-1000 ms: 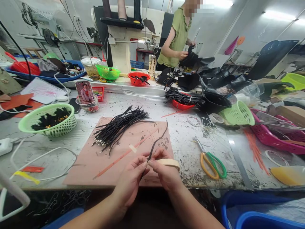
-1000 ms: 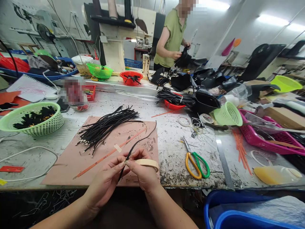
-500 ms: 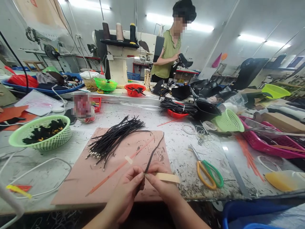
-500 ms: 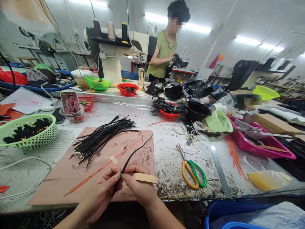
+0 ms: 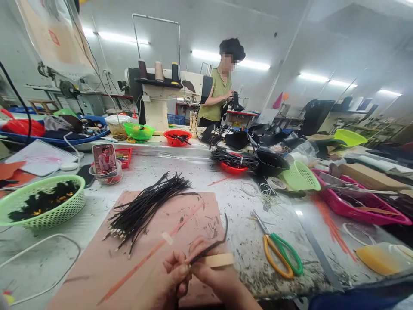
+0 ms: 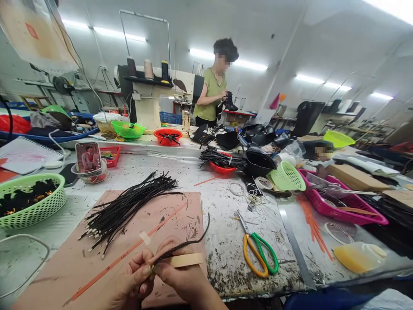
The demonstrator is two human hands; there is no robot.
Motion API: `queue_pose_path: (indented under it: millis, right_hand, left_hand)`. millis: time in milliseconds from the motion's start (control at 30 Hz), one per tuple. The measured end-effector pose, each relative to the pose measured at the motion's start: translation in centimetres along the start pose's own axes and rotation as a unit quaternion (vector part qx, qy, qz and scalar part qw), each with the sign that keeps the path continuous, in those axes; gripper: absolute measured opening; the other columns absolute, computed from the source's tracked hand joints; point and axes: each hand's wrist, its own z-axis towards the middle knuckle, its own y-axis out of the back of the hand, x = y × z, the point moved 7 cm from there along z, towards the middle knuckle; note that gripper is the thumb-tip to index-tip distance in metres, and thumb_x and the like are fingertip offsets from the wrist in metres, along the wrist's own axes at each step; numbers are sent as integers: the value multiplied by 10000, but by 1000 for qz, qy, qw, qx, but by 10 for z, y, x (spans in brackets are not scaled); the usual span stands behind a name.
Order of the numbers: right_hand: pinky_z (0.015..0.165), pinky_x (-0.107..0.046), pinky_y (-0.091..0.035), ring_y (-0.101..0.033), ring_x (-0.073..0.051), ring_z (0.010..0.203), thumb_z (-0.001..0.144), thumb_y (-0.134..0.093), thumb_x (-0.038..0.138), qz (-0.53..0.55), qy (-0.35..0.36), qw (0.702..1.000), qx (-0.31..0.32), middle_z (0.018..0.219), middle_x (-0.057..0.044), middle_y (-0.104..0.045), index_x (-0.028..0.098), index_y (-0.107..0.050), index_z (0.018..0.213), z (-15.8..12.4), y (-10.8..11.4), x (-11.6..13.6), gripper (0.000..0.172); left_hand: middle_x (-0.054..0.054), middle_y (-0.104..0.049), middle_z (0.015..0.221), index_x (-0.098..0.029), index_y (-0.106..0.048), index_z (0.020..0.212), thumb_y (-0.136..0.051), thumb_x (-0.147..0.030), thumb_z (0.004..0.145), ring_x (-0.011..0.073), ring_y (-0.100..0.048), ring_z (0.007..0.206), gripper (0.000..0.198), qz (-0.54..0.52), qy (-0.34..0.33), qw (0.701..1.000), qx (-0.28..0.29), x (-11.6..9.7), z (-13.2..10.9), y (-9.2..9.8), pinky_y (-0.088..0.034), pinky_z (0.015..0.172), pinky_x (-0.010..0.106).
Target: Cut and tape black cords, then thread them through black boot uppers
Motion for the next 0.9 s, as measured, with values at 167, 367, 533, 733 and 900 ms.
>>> queue_pose_path:
  millis: [167, 367, 533, 733, 900]
  right_hand:
    - [591, -271, -434, -508, -145, 615, 706, -659, 280, -62, 25, 995, -75, 655, 2, -549, 200, -602, 647, 0, 6, -3, 115]
    - [592, -277, -441, -514, -155, 621, 677, -659, 278, -49, -1, 994, -101, 633, 4, -555, 194, -597, 626, -1, 11, -11, 115]
    - [618, -247, -459, -549, -136, 669, 633, -710, 296, 43, -48, 996, -68, 748, -4, -583, 196, -636, 657, -2, 11, -22, 127]
    - [594, -208, -459, -562, -114, 663, 653, -722, 297, 50, -63, 996, -45, 790, -3, -597, 212, -659, 705, -5, 15, -30, 118]
    - [585, -219, -458, -545, -116, 628, 667, -705, 328, 50, -68, 996, -20, 715, -1, -582, 203, -636, 707, -6, 12, -24, 148]
  left_hand:
    - [-25, -592, 586, -165, -650, 602, -823, -421, 480, 117, -494, 650, 332, 98, -89, 991, -25, -11, 4, 8, -391, 649, 202]
    - [-41, -503, 510, -150, -620, 556, -815, -434, 471, 91, -405, 544, 355, 86, -66, 993, -39, -9, 5, 9, -346, 548, 198]
    - [-46, -480, 484, -128, -604, 558, -817, -374, 494, 49, -378, 461, 332, 35, 11, 999, 12, -2, 3, -2, -291, 472, 169]
    - [-49, -480, 463, -116, -575, 527, -836, -378, 454, 14, -344, 394, 376, 27, 54, 998, 15, 2, -1, -4, -253, 423, 151]
    - [-47, -486, 458, -114, -563, 525, -842, -385, 440, 4, -325, 373, 398, 25, 66, 997, 18, 8, -3, -5, -203, 400, 147]
